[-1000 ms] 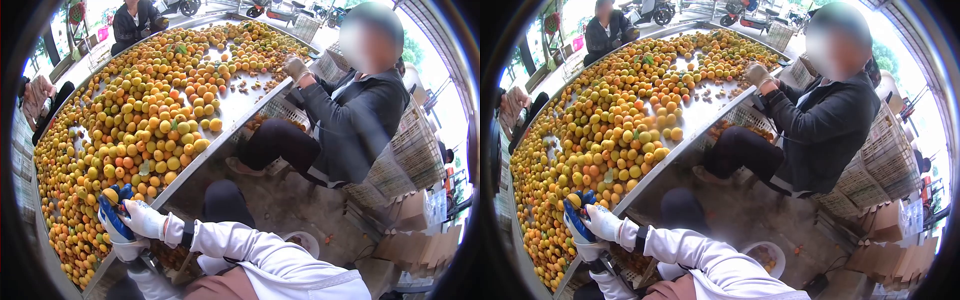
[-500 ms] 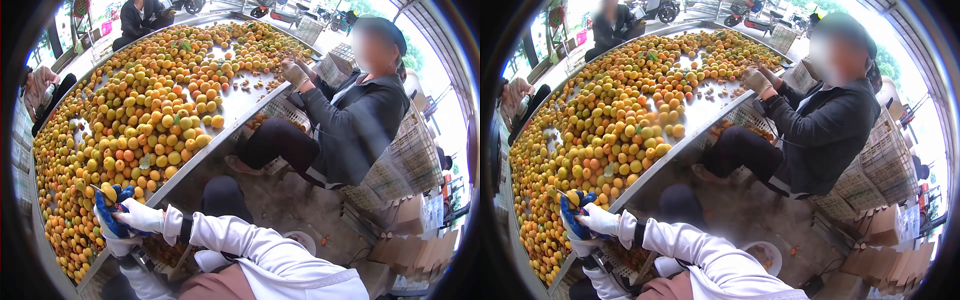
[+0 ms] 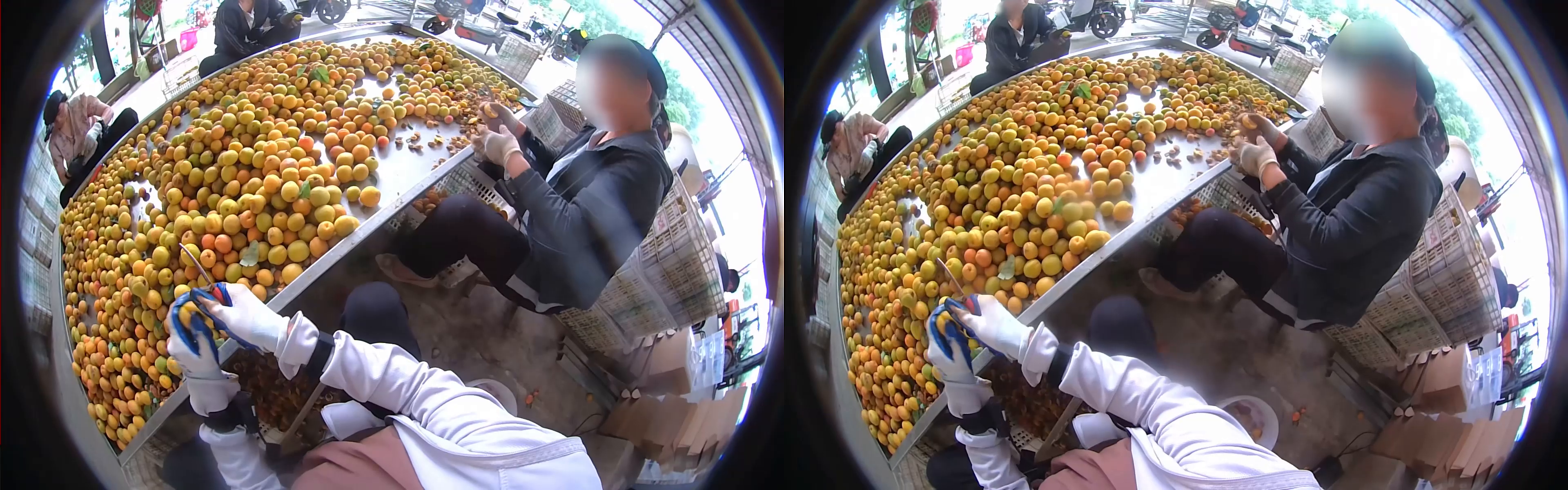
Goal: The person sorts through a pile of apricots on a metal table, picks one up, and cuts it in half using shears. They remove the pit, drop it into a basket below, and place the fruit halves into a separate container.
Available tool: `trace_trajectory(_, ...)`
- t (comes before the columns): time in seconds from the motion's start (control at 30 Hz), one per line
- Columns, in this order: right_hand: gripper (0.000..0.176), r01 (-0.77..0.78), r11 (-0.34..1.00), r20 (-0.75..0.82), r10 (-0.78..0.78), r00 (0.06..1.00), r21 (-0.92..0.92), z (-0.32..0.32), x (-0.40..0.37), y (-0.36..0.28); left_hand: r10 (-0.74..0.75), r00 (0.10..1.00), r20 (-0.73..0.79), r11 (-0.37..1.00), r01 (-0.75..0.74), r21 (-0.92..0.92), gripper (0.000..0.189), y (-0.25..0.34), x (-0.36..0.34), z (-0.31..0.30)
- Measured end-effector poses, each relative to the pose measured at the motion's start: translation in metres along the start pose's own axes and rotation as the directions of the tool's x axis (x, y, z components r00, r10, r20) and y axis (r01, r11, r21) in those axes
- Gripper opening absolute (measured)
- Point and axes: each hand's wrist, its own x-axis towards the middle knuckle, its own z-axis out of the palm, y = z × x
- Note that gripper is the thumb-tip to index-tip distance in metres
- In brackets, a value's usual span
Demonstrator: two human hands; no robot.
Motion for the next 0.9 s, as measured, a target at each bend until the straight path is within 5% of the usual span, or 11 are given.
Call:
trace_trajectory(0.07,0.04,-0.198,0.98,0.089,0.195,0.977,0.031,-0.005,0.0,-0.01,0.226,0.974,0.016,0.962,-0.226,0.154,0.033,0.007,-0.001,0.003)
trace_trajectory(0.27,0.045,-0.245,0.97,0.227,0.239,0.944,-0.005,-0.018,-0.005,-0.018,0.288,0.949,0.129,0.94,-0.306,0.153,0.038,0.009,-0.006,0.0)
trace_trajectory(0.43,0.036,-0.151,0.989,0.207,0.147,0.967,0.005,-0.012,-0.011,0.0,-0.051,0.999,0.015,0.949,0.054,-0.311,0.038,0.011,-0.017,0.01)
trace_trajectory(0.47,0.032,-0.339,0.941,0.219,0.333,0.917,-0.011,-0.016,-0.021,-0.026,-0.119,0.99,-0.069,0.951,0.094,-0.296,0.034,0.008,-0.02,0.017)
trace_trajectory(0.5,0.032,-0.234,0.972,0.169,0.229,0.959,0.005,-0.014,-0.017,-0.001,0.059,0.998,0.027,0.994,-0.056,-0.095,0.043,0.009,-0.028,0.007)
trace_trajectory(0.53,0.033,-0.319,0.948,0.2,0.309,0.93,0.017,-0.017,-0.024,-0.02,0.256,0.966,-0.037,0.965,-0.253,0.066,0.052,0.042,-0.033,0.001)
trace_trajectory(0.57,0.032,-0.352,0.931,0.19,0.331,0.924,0.092,-0.018,-0.022,-0.009,-0.359,0.93,0.076,0.806,0.351,-0.477,0.05,0.029,-0.025,0.008)
trace_trajectory(0.6,0.03,-0.332,0.926,0.157,0.306,0.939,0.181,-0.012,-0.027,-0.018,-0.176,0.984,-0.026,0.901,0.151,-0.408,0.043,0.028,-0.021,0.015)
trace_trajectory(0.67,0.029,-0.347,0.918,0.129,0.326,0.936,0.194,-0.013,-0.028,-0.021,-0.608,0.793,0.022,0.399,0.33,-0.855,0.041,0.027,-0.011,0.017)
trace_trajectory(0.7,0.028,-0.308,0.926,0.116,0.289,0.95,0.219,-0.011,-0.029,-0.022,-0.583,0.764,0.275,0.097,0.401,-0.911,0.044,0.019,-0.004,0.007)
trace_trajectory(0.9,0.029,-0.049,0.977,-0.005,0.052,0.999,0.209,-0.004,-0.03,-0.018,-0.476,0.795,0.376,-0.176,0.333,-0.926,0.055,0.008,-0.015,0.006)
